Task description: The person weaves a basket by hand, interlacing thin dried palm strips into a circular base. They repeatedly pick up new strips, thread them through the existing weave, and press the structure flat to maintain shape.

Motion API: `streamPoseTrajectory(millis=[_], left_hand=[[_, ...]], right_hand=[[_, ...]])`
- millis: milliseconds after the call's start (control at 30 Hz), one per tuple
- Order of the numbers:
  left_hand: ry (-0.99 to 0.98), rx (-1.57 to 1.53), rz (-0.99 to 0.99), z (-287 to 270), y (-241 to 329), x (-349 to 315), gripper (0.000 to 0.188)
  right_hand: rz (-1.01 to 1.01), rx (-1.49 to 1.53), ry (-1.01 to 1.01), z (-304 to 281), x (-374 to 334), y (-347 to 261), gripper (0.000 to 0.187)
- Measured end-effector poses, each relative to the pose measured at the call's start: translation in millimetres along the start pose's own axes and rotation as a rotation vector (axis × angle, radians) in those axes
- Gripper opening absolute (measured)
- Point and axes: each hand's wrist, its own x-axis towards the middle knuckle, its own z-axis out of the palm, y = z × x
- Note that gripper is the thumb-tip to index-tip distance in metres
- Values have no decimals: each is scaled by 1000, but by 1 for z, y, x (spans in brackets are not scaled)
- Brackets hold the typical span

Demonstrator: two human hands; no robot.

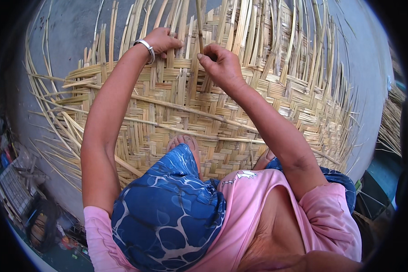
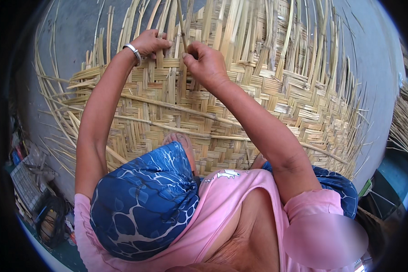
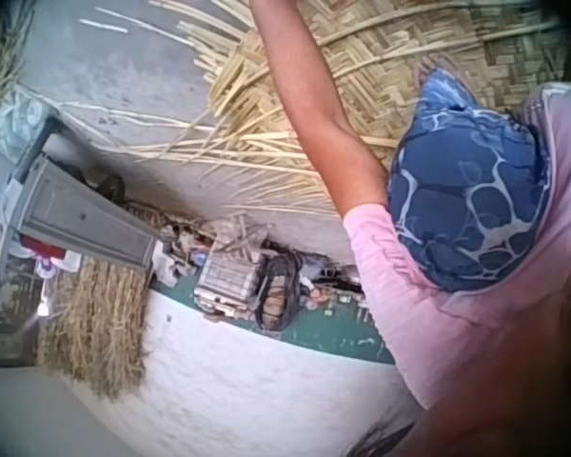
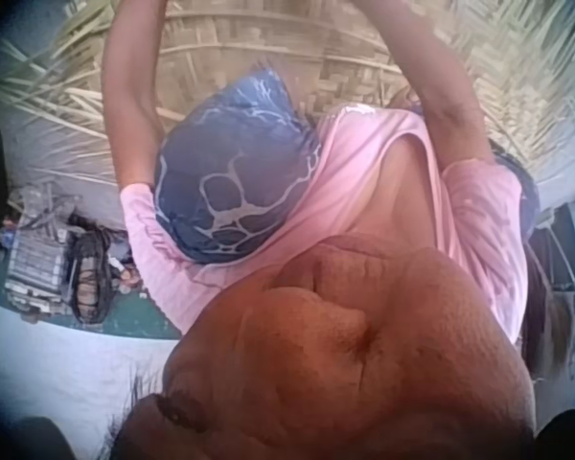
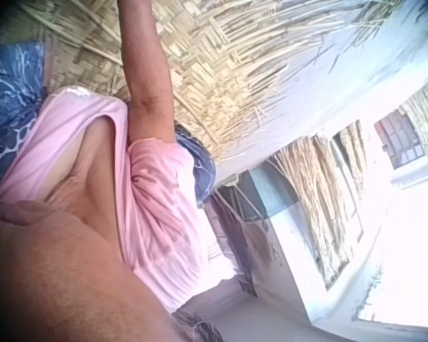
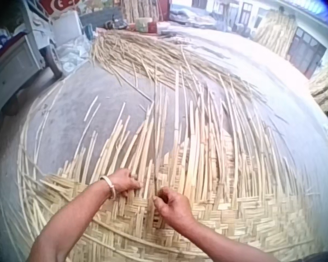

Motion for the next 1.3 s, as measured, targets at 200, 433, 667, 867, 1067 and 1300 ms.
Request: streamPoseTrajectory(millis=[200,433,667,867,1067,1300], left_hand=[[-58,-4,-10,1,-5,5,28],[47,-2,132,12,-22,10,25],[18,-398,123,20,-29,-4,21],[-156,-554,210,15,-26,-20,22],[203,-697,217,21,-47,-22,44],[685,-305,201,46,-62,-45,17]], right_hand=[[30,20,9,3,4,7,21],[44,-3,15,8,8,8,20],[119,-145,73,29,19,19,16],[-42,-481,21,38,11,7,13],[-83,-446,-31,31,13,8,16],[-216,-472,-17,30,8,20,16]])
